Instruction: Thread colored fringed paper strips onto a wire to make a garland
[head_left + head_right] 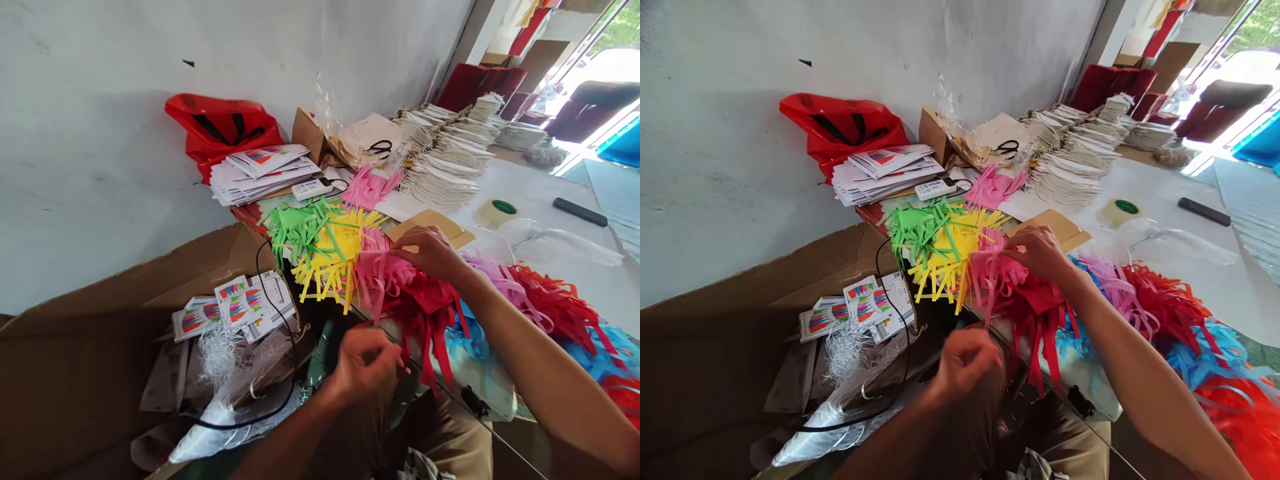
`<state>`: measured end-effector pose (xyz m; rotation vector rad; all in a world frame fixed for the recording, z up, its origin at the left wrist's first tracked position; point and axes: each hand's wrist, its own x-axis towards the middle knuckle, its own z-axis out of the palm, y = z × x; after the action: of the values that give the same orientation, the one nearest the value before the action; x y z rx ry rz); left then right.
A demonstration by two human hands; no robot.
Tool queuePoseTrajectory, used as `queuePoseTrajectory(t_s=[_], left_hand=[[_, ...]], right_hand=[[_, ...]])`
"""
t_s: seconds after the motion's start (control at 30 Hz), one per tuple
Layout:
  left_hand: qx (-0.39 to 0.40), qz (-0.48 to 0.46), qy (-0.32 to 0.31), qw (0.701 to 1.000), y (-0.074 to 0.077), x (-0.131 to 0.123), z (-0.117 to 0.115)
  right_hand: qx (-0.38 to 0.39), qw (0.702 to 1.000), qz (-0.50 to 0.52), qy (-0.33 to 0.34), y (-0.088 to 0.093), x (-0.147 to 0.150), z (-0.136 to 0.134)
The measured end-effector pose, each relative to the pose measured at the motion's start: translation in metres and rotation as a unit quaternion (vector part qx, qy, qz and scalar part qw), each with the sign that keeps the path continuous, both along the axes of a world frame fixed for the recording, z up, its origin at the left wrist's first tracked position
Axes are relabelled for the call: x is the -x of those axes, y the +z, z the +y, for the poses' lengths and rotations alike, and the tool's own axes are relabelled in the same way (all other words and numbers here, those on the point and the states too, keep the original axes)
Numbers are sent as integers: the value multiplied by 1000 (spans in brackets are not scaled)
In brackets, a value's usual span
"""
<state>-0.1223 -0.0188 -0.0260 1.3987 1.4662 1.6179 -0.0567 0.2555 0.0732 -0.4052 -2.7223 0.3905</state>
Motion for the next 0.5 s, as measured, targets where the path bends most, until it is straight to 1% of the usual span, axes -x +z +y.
queuePoseTrajectory(t_s=[0.03,0.07,0.1,0.13,0.17,0.2,0.23,0.33,0.4,0.5], left_hand=[[-8,-43,48,998,4,12,5],[-27,-70,118,990,9,26,12],[-39,-71,179,980,15,40,22],[-47,-57,244,967,19,54,33],[-50,-25,293,955,23,67,45],[-49,5,326,944,26,77,57],[-46,21,341,939,26,86,69],[-28,9,321,946,19,98,92],[-21,-17,300,953,10,97,96],[-20,-35,275,961,0,92,91]], right_hand=[[16,1000,16,0,1,-1,-1],[29,999,30,-4,1,-3,-2],[38,998,39,-12,1,-3,-3],[41,998,41,-23,0,-4,-4],[40,998,38,-31,-1,-3,-5],[35,998,32,-37,-2,-3,-5],[30,999,24,-38,-4,-2,-7],[17,999,7,-33,-10,1,-11],[-5,999,-9,-36,-13,2,-15],[-37,998,-29,-38,-16,2,-19]])
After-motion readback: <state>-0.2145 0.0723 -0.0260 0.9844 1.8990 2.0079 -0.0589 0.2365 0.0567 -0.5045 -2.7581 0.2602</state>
